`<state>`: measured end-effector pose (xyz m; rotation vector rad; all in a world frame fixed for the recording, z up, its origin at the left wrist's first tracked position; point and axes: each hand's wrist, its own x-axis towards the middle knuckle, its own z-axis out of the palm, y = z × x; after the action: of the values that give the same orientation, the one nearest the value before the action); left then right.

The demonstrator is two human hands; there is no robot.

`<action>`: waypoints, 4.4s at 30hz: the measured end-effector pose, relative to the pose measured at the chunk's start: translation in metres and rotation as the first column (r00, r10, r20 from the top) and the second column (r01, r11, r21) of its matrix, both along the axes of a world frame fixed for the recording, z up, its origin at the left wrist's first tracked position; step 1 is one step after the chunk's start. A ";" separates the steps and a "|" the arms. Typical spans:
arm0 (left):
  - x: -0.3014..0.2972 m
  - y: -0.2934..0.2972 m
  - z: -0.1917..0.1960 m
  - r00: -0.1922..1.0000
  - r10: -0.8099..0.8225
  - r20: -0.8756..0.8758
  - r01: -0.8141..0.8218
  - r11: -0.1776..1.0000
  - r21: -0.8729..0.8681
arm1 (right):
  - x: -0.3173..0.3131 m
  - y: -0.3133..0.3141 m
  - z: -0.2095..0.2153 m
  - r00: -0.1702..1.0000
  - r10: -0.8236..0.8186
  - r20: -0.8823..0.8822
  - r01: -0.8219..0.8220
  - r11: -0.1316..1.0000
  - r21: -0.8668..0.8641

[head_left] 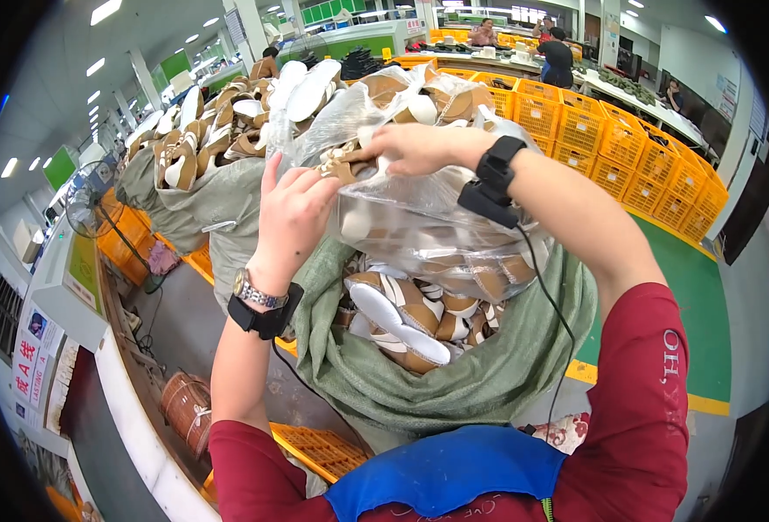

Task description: Sort shoes by inspecting them and placing them into bags or containers in a factory setting.

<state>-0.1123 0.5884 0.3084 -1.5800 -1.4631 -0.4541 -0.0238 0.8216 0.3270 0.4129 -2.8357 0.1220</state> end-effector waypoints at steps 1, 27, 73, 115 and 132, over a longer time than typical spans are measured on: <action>0.000 0.004 -0.002 0.998 -0.018 0.052 0.018 1.000 0.004 | 0.015 0.000 0.006 0.998 -0.065 -0.022 0.064 0.998 -0.020; 0.130 -0.003 -0.203 0.632 -0.179 0.754 0.774 0.191 -0.603 | 0.234 -0.086 -0.207 0.586 -0.673 0.451 0.570 0.738 0.361; 0.174 -0.037 -0.207 0.525 -0.029 0.850 0.717 0.554 -0.424 | 0.206 -0.081 -0.238 0.670 -0.155 0.726 0.514 0.803 -0.303; 0.219 0.008 -0.216 0.552 -0.151 0.820 0.770 0.469 -0.432 | 0.280 -0.005 -0.137 0.908 -0.420 -0.002 0.407 0.880 0.244; 0.189 0.019 -0.164 0.177 0.030 0.984 0.824 0.543 -0.165 | 0.400 -0.072 -0.147 0.590 -0.807 0.019 -0.213 -0.178 -0.961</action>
<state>0.0770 0.6075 0.1445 -2.7008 -2.1530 -1.6109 0.3759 0.7493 0.1797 -0.6658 -1.1503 1.5093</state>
